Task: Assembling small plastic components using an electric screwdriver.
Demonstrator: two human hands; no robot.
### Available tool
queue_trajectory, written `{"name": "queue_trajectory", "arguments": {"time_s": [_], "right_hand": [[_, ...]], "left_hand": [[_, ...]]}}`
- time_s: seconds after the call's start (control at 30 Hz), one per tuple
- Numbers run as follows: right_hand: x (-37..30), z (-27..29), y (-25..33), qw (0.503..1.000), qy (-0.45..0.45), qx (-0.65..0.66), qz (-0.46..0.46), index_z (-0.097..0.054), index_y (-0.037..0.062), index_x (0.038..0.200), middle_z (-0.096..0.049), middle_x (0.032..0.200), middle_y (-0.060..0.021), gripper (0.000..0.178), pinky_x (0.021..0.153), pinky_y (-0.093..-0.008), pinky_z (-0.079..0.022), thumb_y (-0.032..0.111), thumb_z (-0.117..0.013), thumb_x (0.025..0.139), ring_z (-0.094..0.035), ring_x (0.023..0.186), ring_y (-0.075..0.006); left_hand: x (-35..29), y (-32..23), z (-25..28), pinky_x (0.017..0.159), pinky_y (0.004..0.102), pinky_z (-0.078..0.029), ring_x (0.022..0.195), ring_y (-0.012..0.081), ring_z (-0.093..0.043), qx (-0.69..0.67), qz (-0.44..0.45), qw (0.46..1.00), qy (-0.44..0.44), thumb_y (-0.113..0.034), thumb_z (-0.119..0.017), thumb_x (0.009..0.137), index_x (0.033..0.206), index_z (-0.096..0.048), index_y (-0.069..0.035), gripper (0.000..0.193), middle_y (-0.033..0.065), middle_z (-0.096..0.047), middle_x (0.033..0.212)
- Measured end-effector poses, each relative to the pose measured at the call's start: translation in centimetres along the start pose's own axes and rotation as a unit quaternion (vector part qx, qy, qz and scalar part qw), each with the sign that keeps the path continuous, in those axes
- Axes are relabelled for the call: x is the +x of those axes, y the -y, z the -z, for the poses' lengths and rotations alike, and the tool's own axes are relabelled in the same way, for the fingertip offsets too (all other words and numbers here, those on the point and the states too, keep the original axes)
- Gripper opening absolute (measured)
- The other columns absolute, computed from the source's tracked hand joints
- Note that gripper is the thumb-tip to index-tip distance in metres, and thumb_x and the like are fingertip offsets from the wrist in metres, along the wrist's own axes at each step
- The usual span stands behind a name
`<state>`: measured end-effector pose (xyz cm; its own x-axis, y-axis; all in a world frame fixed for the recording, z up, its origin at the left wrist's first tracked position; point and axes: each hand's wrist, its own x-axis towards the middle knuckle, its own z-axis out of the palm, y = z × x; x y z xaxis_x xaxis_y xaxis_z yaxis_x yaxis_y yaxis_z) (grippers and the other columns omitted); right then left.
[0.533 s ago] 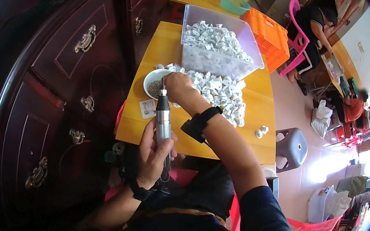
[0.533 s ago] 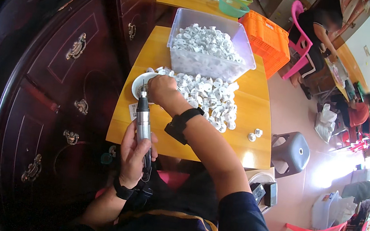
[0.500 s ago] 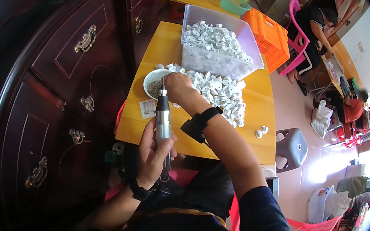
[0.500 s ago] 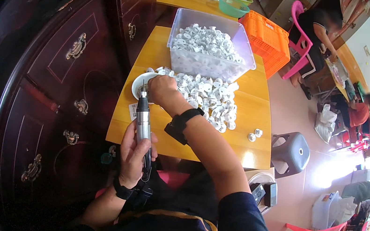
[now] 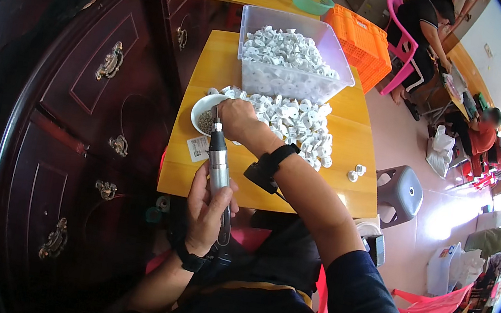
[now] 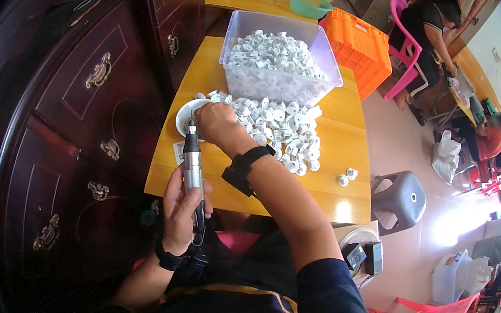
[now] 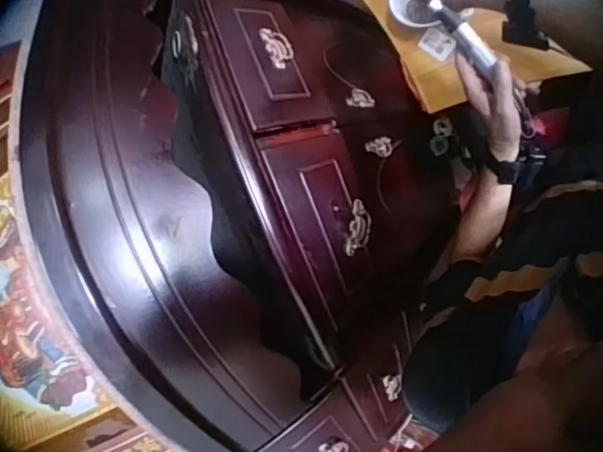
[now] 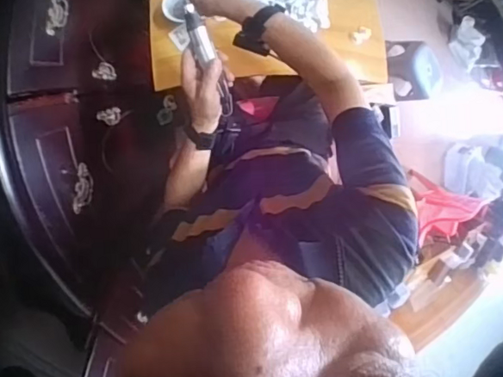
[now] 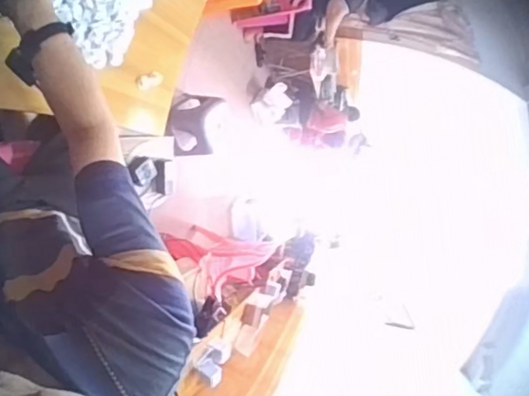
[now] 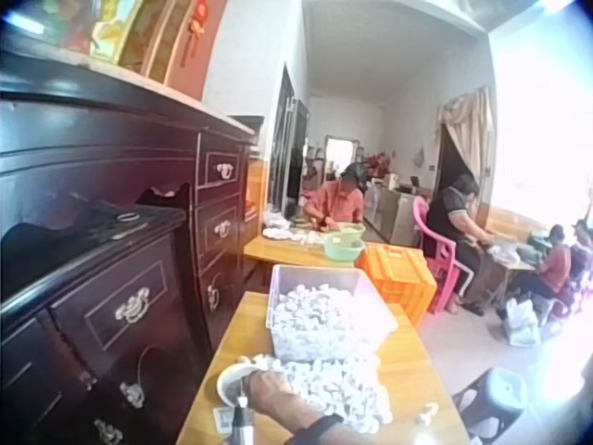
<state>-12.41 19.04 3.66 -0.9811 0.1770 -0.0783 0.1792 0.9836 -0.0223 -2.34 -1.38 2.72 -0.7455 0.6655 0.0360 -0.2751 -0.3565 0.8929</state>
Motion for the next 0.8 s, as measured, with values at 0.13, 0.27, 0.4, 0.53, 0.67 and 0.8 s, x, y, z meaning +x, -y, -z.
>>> {"name": "queue_trajectory", "arguments": {"time_s": [0.13,0.27,0.4,0.53,0.67,0.8], "right_hand": [[-0.3,-0.7,-0.5,0.996,-0.069,0.055,0.006,-0.072,0.0097,0.092,-0.075,0.093,-0.0137,0.013,0.076,-0.0422,-0.059,0.010,-0.072,0.078,-0.074,0.087,-0.0316],[-2.0,-0.7,-2.4,0.945,-0.169,0.280,-0.004,-0.067,0.0087,0.095,-0.072,0.084,-0.0126,0.014,0.072,-0.0394,-0.057,0.012,-0.071,0.082,-0.072,0.079,-0.0270],[-6.9,0.9,-4.7,0.820,-0.134,0.553,-0.060,-0.065,0.0083,0.096,-0.067,0.079,-0.0026,0.008,0.060,-0.0257,-0.050,0.014,-0.069,0.091,-0.062,0.067,-0.0096],[-12.5,-0.6,-7.6,0.728,-0.135,0.664,-0.099,-0.066,0.0073,0.099,-0.068,0.082,0.0016,0.009,0.061,-0.0206,-0.048,0.016,-0.067,0.097,-0.059,0.067,-0.0051],[-17.9,-3.6,-9.0,0.637,-0.124,0.750,-0.125,-0.066,0.0073,0.101,-0.068,0.089,0.0002,0.011,0.064,-0.0216,-0.050,0.019,-0.067,0.100,-0.059,0.067,-0.0067],[-20.7,-5.3,-9.3,0.519,-0.123,0.836,-0.128,-0.065,0.0073,0.103,-0.066,0.089,0.0003,0.012,0.069,-0.0222,-0.051,0.019,-0.065,0.103,-0.060,0.074,-0.0075]], "left_hand": [[0.0,-0.3,-0.6,0.061,0.0243,-0.050,0.070,0.0100,-0.057,0.029,-0.002,0.999,-0.019,-0.025,-0.059,0.097,0.149,-0.036,-0.001,0.062,0.0065,-0.059,0.099],[-0.1,-0.2,-0.6,0.061,0.0243,-0.049,0.070,0.0106,-0.057,0.028,-0.007,1.000,-0.011,-0.025,-0.059,0.097,0.149,-0.035,0.001,0.063,0.0070,-0.059,0.098],[-0.1,0.0,-0.6,0.061,0.0241,-0.049,0.070,0.0110,-0.057,0.029,0.013,0.999,0.031,-0.026,-0.062,0.097,0.149,-0.034,0.003,0.066,0.0067,-0.059,0.097],[-0.1,0.8,-0.4,0.064,0.0227,-0.049,0.072,0.0076,-0.057,0.023,0.065,0.990,0.122,-0.018,-0.068,0.097,0.152,-0.033,0.002,0.068,0.0036,-0.060,0.095],[-0.5,1.4,-0.7,0.066,0.0242,-0.050,0.074,0.0085,-0.057,0.087,0.123,0.969,0.196,-0.021,-0.068,0.098,0.152,-0.034,0.002,0.067,0.0053,-0.061,0.098],[-0.9,2.3,-1.1,0.068,0.0239,-0.050,0.076,0.0081,-0.057,0.136,0.121,0.950,0.255,-0.022,-0.069,0.097,0.151,-0.037,0.002,0.067,0.0050,-0.061,0.099]]}}
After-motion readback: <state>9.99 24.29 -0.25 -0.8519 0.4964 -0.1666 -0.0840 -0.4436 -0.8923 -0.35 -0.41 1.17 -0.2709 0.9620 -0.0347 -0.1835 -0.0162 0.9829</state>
